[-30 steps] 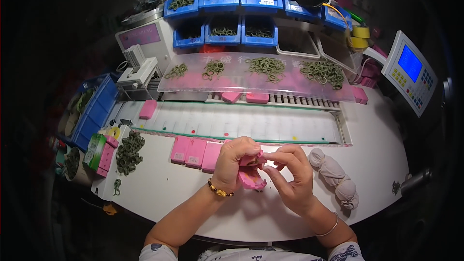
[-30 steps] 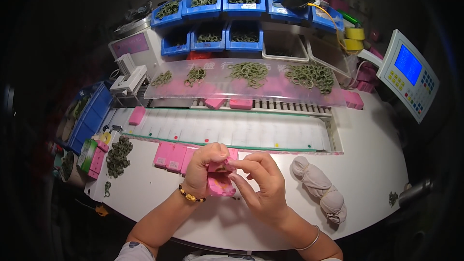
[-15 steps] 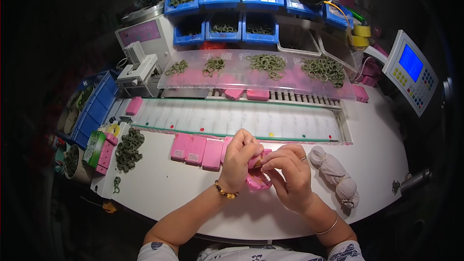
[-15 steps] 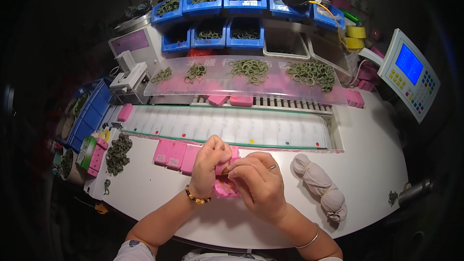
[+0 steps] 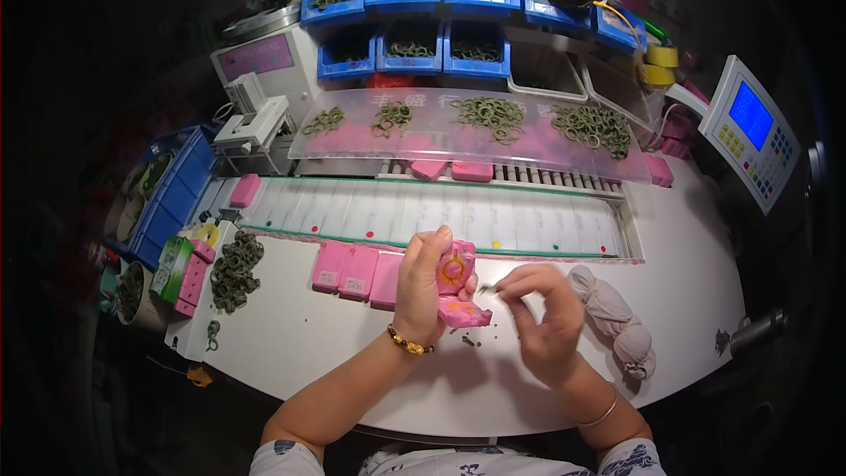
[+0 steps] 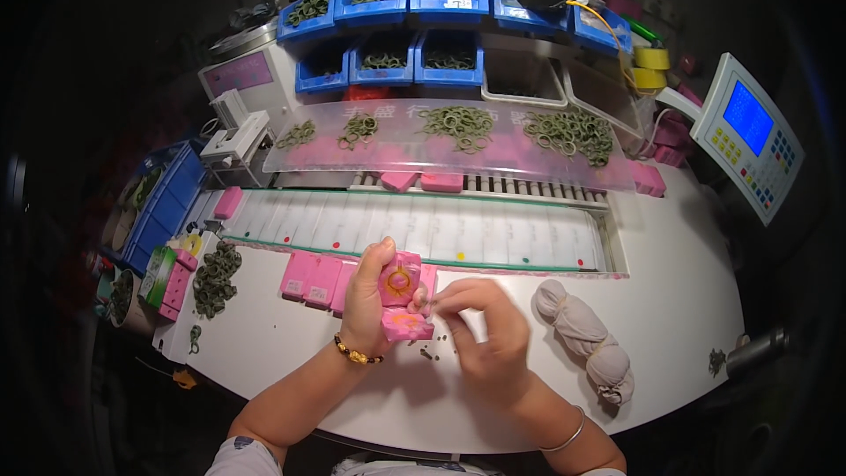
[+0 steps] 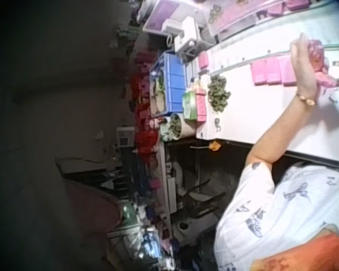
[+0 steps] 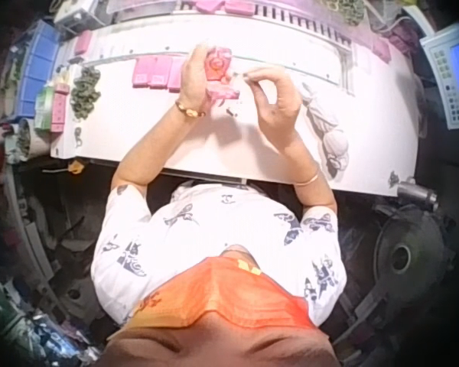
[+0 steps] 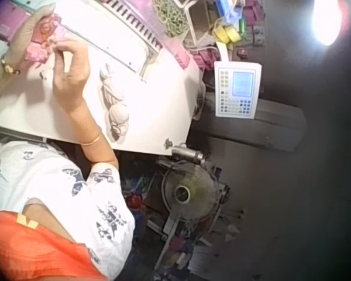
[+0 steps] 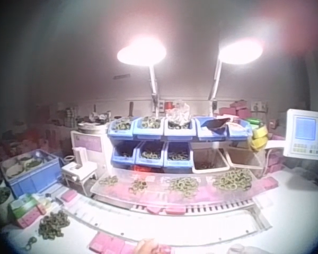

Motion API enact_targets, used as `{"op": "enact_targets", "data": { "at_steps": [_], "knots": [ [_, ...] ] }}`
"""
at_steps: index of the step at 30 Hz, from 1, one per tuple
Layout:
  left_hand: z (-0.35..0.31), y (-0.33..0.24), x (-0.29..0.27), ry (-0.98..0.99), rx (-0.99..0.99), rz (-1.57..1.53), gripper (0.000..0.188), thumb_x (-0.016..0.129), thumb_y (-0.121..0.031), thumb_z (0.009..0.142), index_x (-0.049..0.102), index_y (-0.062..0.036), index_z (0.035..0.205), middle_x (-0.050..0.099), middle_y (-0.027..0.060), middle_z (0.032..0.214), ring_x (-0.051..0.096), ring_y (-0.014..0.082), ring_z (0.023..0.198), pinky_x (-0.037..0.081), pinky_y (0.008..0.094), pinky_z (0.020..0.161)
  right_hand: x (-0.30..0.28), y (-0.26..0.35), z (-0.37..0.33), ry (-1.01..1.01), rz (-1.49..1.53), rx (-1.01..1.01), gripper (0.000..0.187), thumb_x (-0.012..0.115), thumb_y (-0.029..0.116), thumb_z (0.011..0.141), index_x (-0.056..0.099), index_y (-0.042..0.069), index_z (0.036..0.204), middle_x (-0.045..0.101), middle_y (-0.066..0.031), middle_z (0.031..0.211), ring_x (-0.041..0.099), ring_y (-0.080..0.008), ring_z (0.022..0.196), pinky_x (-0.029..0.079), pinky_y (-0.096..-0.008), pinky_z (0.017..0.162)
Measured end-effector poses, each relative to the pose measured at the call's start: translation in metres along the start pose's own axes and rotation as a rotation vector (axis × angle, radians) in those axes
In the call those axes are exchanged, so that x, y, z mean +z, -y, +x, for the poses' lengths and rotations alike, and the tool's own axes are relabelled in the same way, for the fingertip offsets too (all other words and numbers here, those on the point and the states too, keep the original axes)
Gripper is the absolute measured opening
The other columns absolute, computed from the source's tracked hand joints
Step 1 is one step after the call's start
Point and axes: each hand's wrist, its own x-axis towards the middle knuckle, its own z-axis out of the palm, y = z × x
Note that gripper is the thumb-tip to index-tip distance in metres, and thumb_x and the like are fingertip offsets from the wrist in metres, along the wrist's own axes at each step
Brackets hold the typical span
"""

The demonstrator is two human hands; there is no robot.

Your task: The person wipes pink molds with a cloth, opens them to extract molded rubber rings by hand, closes the molds, and operates a control panel.

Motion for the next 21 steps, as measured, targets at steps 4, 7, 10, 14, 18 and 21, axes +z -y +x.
{"op": "enact_targets", "data": {
  "at_steps": [4,7,10,14,18,21],
  "knots": [
    [-0.005,-0.009,0.0,0.167,-0.162,0.239,0.041,0.047,-0.041,0.099,0.06,-0.0031,0.092,0.057,0.0052,0.076,0.058,0.0149,0.056,0.049,0.0253,0.053,-0.016,-0.003,0.003,-0.22,-0.166,-0.078,0.024,0.071,-0.011,0.071,0.061,0.003,0.088,0.063,-0.01,0.089,0.059,-0.0219,0.079,0.049,-0.0307,0.07],
    [-0.013,-0.012,0.001,0.435,-0.249,0.397,0.034,0.054,-0.029,0.099,0.065,0.0034,0.105,0.063,0.0075,0.085,0.064,0.0122,0.068,0.052,0.0251,0.059,-0.023,-0.004,0.005,-0.131,-0.326,-0.206,0.025,0.073,-0.008,0.069,0.064,0.006,0.087,0.063,-0.0067,0.089,0.058,-0.0218,0.079,0.046,-0.0321,0.069],
    [-0.016,-0.007,0.003,0.414,-0.227,0.332,0.023,0.059,-0.016,0.096,0.065,0.0032,0.105,0.065,0.0068,0.09,0.063,0.0098,0.073,0.052,0.0235,0.063,-0.022,-0.011,0.003,-0.006,-0.405,-0.318,0.026,0.074,-0.003,0.066,0.068,0.008,0.089,0.063,-0.0024,0.089,0.057,-0.0221,0.079,0.044,-0.0337,0.071],
    [-0.011,-0.006,-0.003,0.375,-0.123,0.354,0.017,0.06,-0.011,0.094,0.065,0.0022,0.105,0.065,0.0042,0.09,0.062,0.0078,0.078,0.051,0.0218,0.068,-0.021,-0.016,0.004,0.081,-0.333,-0.208,0.022,0.074,-0.001,0.07,0.067,0.007,0.089,0.063,-0.0033,0.089,0.057,-0.0203,0.079,0.045,-0.0316,0.069],
    [-0.008,-0.003,-0.005,0.351,0.146,0.671,0.012,0.061,-0.005,0.091,0.067,0.0026,0.098,0.065,0.0034,0.088,0.061,0.007,0.075,0.05,0.0211,0.066,-0.02,-0.021,0.0,0.001,0.077,0.274,0.015,0.071,0.003,0.081,0.065,0.003,0.095,0.063,-0.0064,0.092,0.06,-0.0154,0.081,0.047,-0.0271,0.069],
    [-0.01,-0.003,-0.002,0.387,0.359,0.964,0.009,0.064,-0.003,0.087,0.067,0.0034,0.093,0.063,0.0044,0.082,0.059,0.0066,0.07,0.049,0.0214,0.061,-0.021,-0.021,-0.001,0.072,0.303,0.576,0.012,0.068,0.005,0.085,0.064,0.002,0.096,0.064,-0.0057,0.093,0.061,-0.012,0.08,0.049,-0.0259,0.071]
  ]
}}
